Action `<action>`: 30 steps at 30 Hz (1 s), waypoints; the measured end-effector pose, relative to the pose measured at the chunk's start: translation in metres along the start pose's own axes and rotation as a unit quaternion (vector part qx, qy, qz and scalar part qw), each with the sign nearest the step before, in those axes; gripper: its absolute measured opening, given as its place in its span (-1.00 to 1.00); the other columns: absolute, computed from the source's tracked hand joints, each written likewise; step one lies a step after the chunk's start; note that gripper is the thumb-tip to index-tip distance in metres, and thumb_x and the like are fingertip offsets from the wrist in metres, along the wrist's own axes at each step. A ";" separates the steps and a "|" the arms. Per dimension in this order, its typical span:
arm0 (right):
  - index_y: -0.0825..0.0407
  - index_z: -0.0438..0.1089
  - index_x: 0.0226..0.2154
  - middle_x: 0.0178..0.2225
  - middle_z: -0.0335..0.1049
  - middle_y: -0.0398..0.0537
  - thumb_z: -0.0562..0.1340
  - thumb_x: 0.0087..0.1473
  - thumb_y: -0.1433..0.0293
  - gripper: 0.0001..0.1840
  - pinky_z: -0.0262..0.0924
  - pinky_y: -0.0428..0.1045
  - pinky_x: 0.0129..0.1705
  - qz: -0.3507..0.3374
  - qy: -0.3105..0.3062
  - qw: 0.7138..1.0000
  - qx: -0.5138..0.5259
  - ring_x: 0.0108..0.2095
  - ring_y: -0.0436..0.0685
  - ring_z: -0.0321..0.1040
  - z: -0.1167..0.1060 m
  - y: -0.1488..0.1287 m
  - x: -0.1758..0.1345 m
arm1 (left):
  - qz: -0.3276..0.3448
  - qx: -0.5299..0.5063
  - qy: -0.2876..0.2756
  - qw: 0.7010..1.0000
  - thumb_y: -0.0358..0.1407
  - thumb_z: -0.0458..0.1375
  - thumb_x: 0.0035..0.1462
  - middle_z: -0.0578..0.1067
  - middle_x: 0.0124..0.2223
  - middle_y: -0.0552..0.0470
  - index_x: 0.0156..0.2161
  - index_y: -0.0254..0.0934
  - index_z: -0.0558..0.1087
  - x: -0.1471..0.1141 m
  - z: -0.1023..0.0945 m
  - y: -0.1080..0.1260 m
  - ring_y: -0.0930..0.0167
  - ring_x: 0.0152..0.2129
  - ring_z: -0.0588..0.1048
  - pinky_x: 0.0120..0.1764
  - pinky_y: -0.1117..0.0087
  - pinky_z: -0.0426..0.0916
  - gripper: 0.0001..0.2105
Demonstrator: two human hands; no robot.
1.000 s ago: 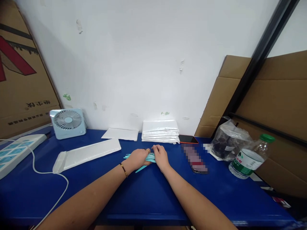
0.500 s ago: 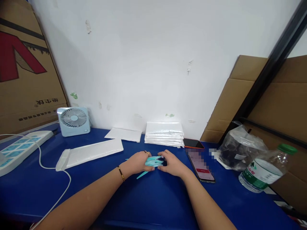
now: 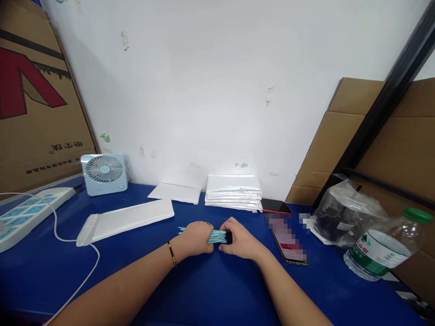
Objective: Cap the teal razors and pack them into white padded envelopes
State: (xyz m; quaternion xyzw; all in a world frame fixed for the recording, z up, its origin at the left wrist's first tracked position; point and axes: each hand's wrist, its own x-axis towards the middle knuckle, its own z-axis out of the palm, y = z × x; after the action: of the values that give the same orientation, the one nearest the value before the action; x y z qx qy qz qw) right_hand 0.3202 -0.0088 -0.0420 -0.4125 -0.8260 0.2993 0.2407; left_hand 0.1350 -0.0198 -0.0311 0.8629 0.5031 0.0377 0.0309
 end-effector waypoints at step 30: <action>0.02 0.31 -0.47 -0.56 0.31 -0.15 0.17 -0.26 0.48 -0.84 -0.09 -0.13 -0.59 0.025 -0.013 0.990 -0.140 -0.56 0.01 0.21 0.020 -0.031 0.003 | 0.088 0.040 0.054 0.994 -0.60 -0.14 0.01 0.27 0.06 -0.27 0.25 -0.05 -0.17 -0.015 -0.022 0.029 0.28 -0.48 0.47 -0.49 0.35 0.32 -0.29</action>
State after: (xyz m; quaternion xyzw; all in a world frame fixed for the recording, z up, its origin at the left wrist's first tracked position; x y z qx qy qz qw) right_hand 0.2889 -0.0276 -0.0346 -0.4585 -0.8523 0.1925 0.1623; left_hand 0.1510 -0.0466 -0.0069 0.9009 0.4274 0.0672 -0.0342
